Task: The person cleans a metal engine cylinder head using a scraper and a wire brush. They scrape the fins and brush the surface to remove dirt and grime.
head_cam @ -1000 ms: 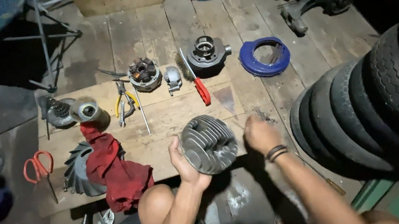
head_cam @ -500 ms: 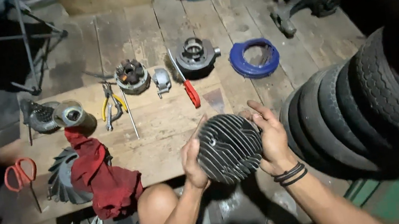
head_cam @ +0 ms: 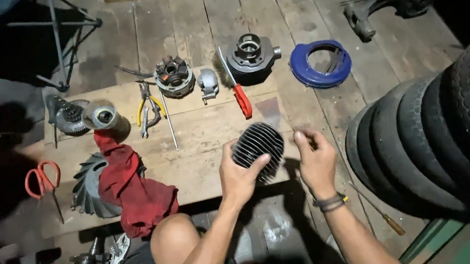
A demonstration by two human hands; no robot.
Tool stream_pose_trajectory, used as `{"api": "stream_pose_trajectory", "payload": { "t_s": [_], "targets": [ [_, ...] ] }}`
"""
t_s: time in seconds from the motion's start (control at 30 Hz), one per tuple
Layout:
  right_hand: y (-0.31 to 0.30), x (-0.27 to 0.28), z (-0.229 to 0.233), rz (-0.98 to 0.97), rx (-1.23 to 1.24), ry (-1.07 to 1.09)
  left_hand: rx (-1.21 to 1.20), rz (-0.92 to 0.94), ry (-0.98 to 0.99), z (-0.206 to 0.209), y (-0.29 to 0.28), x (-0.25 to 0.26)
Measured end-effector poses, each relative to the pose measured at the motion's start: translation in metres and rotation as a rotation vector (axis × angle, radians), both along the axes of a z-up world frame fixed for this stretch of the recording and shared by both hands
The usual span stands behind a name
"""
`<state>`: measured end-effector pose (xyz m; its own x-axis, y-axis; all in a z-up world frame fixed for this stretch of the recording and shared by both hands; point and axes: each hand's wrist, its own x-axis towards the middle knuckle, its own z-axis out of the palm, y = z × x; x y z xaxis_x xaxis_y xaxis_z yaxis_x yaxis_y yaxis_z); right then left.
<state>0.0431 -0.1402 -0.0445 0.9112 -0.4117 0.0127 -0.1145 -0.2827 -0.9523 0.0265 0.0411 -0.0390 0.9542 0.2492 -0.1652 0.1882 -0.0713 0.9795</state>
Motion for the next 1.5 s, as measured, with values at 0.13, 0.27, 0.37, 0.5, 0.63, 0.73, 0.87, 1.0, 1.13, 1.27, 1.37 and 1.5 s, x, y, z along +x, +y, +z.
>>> {"api": "stream_pose_trajectory", "payload": {
  "t_s": [0.13,0.27,0.37,0.5,0.63,0.73,0.87,1.0,1.13,1.27,1.37,1.5],
  "targets": [
    [-0.001,-0.045,0.0,0.109,-0.279,0.099,0.197,0.03,0.016,-0.008,0.003,0.003],
    [0.01,-0.052,0.006,0.205,-0.344,0.02,0.237,0.014,0.011,-0.026,0.009,0.006],
    [0.017,-0.051,-0.005,0.202,-0.324,0.055,0.275,-0.007,-0.011,-0.04,0.018,0.005],
    [0.032,-0.057,-0.014,0.271,-0.353,0.027,0.244,0.009,-0.116,-0.058,0.032,-0.004],
    [0.043,-0.054,-0.016,0.341,-0.334,-0.018,0.289,-0.025,-0.224,-0.077,0.038,-0.008],
    [0.046,-0.053,-0.02,0.358,-0.335,-0.037,0.296,-0.026,-0.28,-0.095,0.037,-0.009],
    [0.054,-0.05,-0.026,0.347,-0.311,-0.048,0.325,-0.026,-0.338,-0.107,0.04,-0.001],
    [0.061,-0.047,-0.03,0.32,-0.311,-0.042,0.326,0.023,-0.393,-0.12,0.038,0.003],
    [0.058,-0.046,-0.042,0.304,-0.357,0.005,0.337,0.046,-0.399,-0.126,0.038,0.008],
    [0.059,-0.051,-0.034,0.281,-0.35,0.007,0.308,0.04,-0.41,-0.124,0.038,0.007],
    [0.061,-0.048,-0.035,0.286,-0.365,-0.047,0.296,0.036,-0.421,-0.122,0.036,0.007],
    [0.057,-0.048,-0.041,0.331,-0.426,-0.013,0.298,0.038,-0.416,-0.119,0.037,0.009]
  ]
}}
